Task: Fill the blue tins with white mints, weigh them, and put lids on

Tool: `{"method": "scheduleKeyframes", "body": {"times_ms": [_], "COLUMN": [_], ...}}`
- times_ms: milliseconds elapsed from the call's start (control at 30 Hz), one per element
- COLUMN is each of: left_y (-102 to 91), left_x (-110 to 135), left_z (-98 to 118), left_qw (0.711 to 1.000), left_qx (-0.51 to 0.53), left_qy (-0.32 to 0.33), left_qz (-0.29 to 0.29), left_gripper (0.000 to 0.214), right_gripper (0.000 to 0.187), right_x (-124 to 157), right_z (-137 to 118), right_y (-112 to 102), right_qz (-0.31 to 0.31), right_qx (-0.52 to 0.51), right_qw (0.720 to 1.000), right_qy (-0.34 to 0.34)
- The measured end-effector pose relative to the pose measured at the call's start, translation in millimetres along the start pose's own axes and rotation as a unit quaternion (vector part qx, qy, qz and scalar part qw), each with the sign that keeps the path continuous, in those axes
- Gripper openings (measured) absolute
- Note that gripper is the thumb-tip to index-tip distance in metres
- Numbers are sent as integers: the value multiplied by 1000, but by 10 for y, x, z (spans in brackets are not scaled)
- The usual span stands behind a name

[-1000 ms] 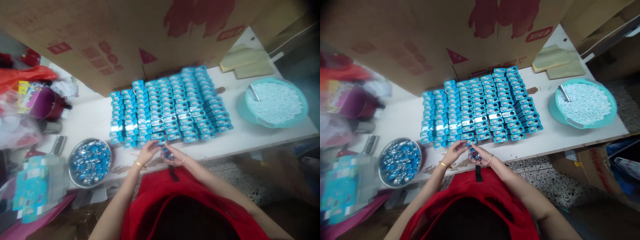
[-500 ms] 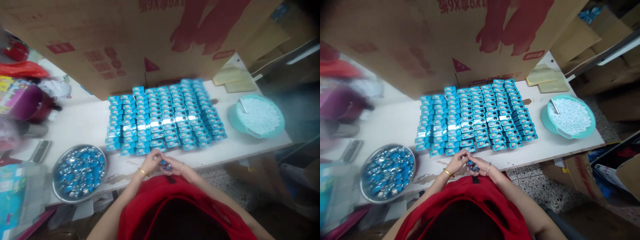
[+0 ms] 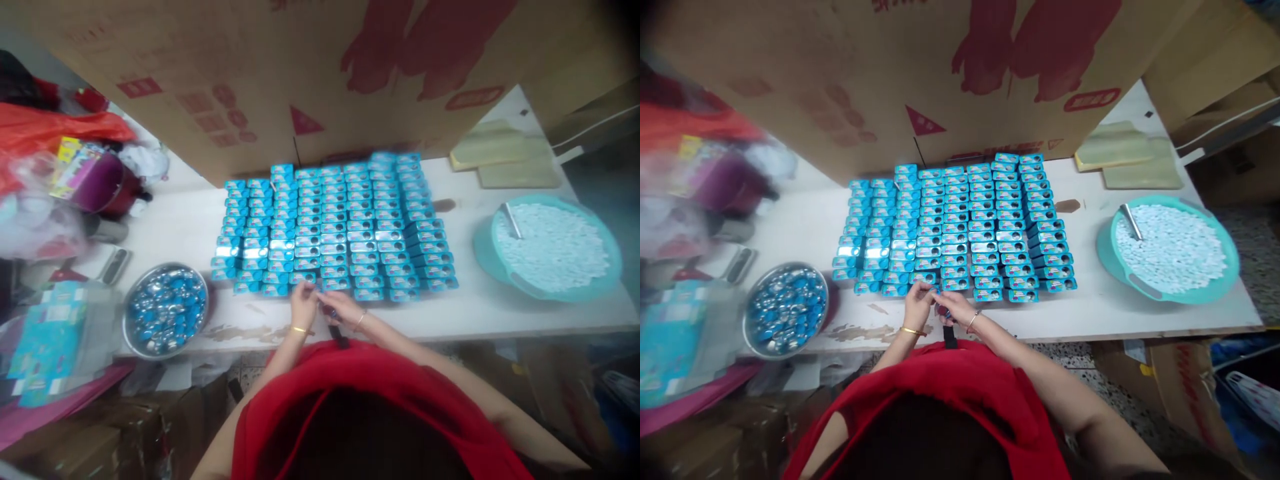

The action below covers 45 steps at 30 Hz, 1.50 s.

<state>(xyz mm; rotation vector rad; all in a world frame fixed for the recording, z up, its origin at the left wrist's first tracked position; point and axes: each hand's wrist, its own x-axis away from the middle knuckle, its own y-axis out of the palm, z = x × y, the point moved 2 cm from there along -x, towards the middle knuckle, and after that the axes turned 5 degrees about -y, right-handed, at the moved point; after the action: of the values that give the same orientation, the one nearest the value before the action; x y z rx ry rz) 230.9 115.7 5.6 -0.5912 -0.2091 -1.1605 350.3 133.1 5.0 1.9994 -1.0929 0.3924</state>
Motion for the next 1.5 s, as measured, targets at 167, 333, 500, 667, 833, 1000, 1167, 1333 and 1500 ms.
{"method": "scheduleKeyframes", "body": {"times_ms": [167,333,500,667,833,1000,1167,1333,1500], "left_y": [-13,-96,-112,-125,-152,-76,8,-6,-122], "left_x": [-79,-216,-354,-427,-357,-209,-147,-224,-520], "left_z": [-77,-70,42,122,148,192,183,150,177], "left_qw": [997,972,920,877,879,982,988,985,962], "left_qx": [-63,-229,-377,-458,-462,-135,-24,-147,-268], "left_qy": [-42,-57,-103,-129,-89,21,-13,-20,-53], "left_qz": [17,15,-27,-60,-75,-133,-153,-88,3], "left_gripper": [21,12,17,28,28,31,18,14,6], "right_gripper": [32,25,29,26,21,21,25,34,33], "right_x": [-23,3,28,-56,-154,-182,-149,-107,-85], "right_z": [-77,-35,-55,-62,-133,-235,-192,-149,-276], "right_y": [-121,-325,-433,-416,-345,-300,-299,-279,-293], "right_qz": [9,45,57,51,47,29,32,15,-5], "right_qx": [96,147,170,177,186,153,87,24,-71], "right_qw": [995,987,983,981,979,985,992,995,994], "right_qy": [20,35,45,64,71,80,85,96,83]}}
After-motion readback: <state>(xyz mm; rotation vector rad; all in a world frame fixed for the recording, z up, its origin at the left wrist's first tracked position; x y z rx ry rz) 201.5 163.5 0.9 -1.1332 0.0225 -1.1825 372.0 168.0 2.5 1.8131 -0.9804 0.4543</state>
